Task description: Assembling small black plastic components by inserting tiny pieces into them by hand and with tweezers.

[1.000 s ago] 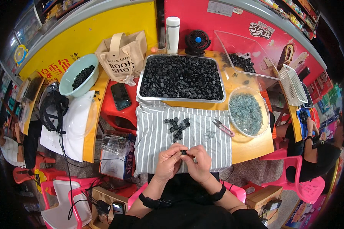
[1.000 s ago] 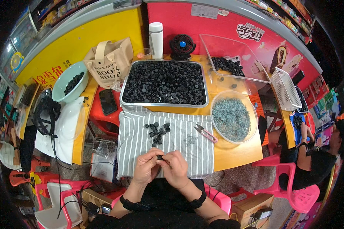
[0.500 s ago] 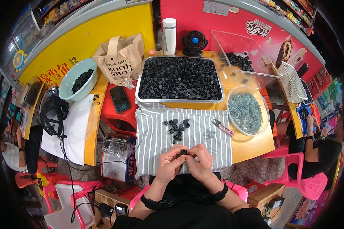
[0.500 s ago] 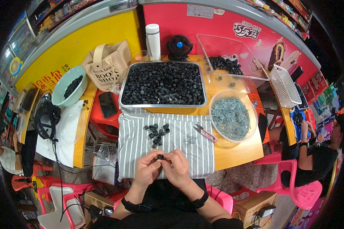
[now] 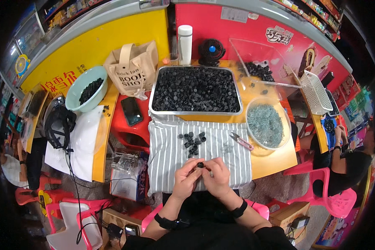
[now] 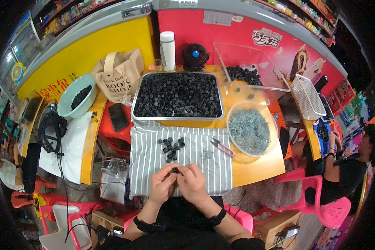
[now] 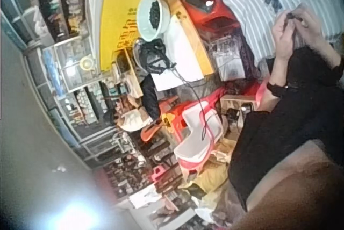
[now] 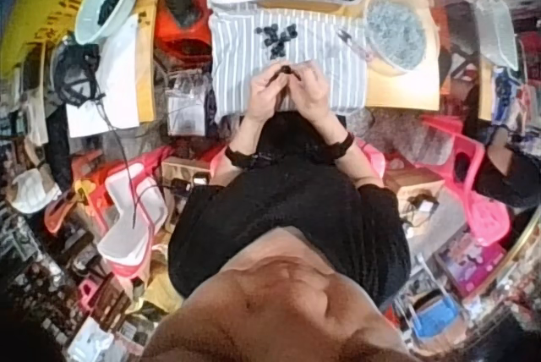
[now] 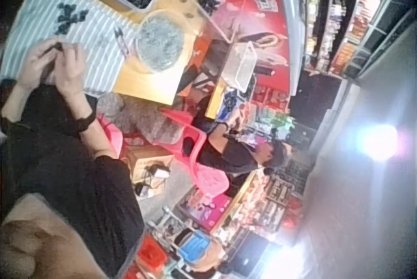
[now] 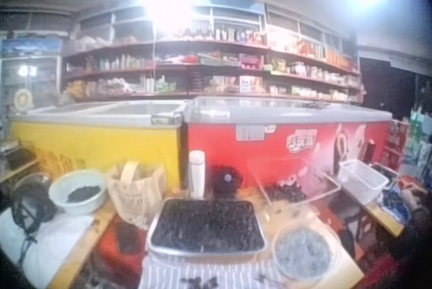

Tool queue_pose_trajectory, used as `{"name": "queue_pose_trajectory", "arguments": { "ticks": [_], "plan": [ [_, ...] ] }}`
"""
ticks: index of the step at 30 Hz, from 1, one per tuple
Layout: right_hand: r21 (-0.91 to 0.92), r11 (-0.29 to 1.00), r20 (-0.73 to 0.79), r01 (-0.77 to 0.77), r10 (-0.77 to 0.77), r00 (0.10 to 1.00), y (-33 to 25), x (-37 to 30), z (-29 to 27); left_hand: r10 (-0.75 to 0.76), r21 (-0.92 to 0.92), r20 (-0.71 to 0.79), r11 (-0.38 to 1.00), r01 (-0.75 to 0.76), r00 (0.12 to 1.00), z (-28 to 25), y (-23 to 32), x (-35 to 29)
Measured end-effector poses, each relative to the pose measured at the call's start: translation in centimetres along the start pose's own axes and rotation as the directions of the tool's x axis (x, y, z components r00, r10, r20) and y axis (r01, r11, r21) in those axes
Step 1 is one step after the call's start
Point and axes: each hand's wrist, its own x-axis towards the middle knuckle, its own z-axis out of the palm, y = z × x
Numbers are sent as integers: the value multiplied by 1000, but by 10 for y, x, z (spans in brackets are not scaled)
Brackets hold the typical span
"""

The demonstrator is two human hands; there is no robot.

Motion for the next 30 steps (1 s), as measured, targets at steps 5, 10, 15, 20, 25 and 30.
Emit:
{"name": "queue_pose_trajectory", "arguments": {
  "ticks": [5,10,15,20,25,30],
  "plan": [
    [-170,984,130,62,-40,991,-13,14,-9,-62,6,-102,998,63,993,3,1,-4],
    [-181,956,240,232,-185,953,-13,29,-25,-4,10,-35,1000,4,999,0,-1,-6],
    [-233,915,165,329,-297,941,17,94,-74,-26,-58,26,998,28,999,-10,-11,-3],
    [-397,907,-260,139,-257,931,50,228,-123,-93,-32,-10,995,93,996,-6,-5,-1],
    [-23,999,198,44,-38,979,62,168,-75,25,-61,-67,998,-29,997,-8,-7,-3],
    [-111,984,468,142,-74,880,44,93,-16,2,-93,-108,996,-12,994,-8,-4,-5]
  ]
}}
